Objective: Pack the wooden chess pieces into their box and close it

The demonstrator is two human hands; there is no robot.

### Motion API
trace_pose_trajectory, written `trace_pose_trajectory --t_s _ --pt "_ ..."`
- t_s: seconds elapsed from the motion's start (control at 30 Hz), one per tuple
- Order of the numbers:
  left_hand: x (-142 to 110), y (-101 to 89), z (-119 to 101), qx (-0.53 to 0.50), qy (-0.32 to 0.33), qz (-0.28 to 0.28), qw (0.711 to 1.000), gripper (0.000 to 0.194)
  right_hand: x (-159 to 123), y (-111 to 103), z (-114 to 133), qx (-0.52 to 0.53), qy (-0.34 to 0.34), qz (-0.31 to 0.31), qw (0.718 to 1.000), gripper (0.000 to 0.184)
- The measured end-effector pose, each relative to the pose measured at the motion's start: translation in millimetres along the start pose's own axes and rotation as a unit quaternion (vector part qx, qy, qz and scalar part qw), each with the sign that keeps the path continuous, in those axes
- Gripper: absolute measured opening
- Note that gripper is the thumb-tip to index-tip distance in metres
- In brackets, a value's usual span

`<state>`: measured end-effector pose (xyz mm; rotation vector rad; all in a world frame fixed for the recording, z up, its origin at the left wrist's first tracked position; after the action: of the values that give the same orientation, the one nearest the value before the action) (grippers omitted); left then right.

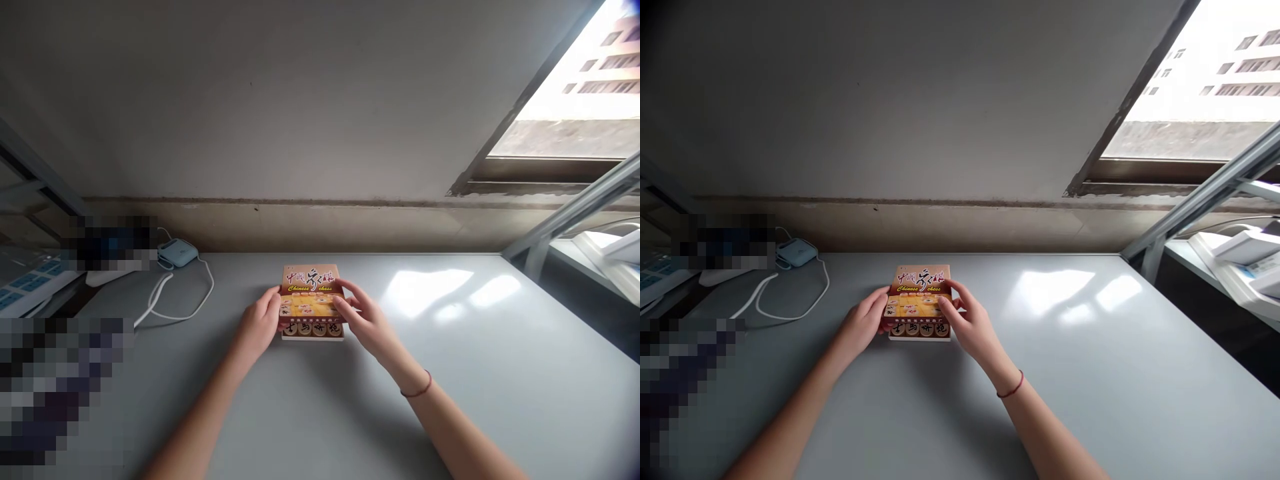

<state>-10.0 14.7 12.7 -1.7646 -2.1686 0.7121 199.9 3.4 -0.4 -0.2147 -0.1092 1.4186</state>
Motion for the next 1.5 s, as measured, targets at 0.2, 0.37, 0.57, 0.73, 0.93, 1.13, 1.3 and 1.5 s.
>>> trace_pose_trajectory --t_s 0.2,0.37,0.57,0.73,0.93,1.13,1.3,1.5 --pt "-3.5 -5.0 -4.4 0.137 0.022 0.008 0.99 0.027 -0.8 -0.3 -1.2 -0.101 -0.001 0.026 0.995 0.039" --pt "-9.6 -10.9 -7.5 0.223 -0.001 0.088 0.971 0.02 -5.2 -12.3 7.1 -0.211 -0.031 0.15 0.966 0.035" --pt "-3.2 -0.8 -1.4 0.294 0.089 0.051 0.95 0.024 -1.9 -5.3 -0.5 -0.274 -0.093 0.107 0.951 0.039" --pt "2.1 18.5 5.0 0.366 0.143 -0.024 0.919 0.034 5.0 4.2 -5.6 -0.318 -0.121 0.011 0.94 0.041" --pt "14.3 8.9 7.6 0.348 0.17 -0.038 0.921 0.042 11.4 -4.3 -6.9 -0.267 -0.103 0.0 0.958 0.044" --pt "69.3 4.8 14.1 0.357 0.179 -0.095 0.912 0.03 67.5 -11.7 -26.1 -0.449 -0.169 -0.13 0.868 0.021" --pt "88.7 17.0 25.5 0.356 0.198 -0.159 0.899 0.027 94.3 -8.1 -38.8 -0.486 -0.167 -0.163 0.842 0.019" --pt "87.1 15.7 34.9 0.333 0.219 -0.177 0.9 0.027 89.9 -13.8 -43.5 -0.46 -0.179 -0.165 0.854 0.02"
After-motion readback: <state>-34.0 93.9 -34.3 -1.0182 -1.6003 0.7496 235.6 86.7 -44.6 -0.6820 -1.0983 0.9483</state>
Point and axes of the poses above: each hand's wrist, its own x-axis towards the middle knuckle, its own y-axis out of the palm, z = x × y, the point moved 1 cm from there along x, towards the middle knuckle, and after that the axes turned 14 degrees about -z, right-handed, at the moved point
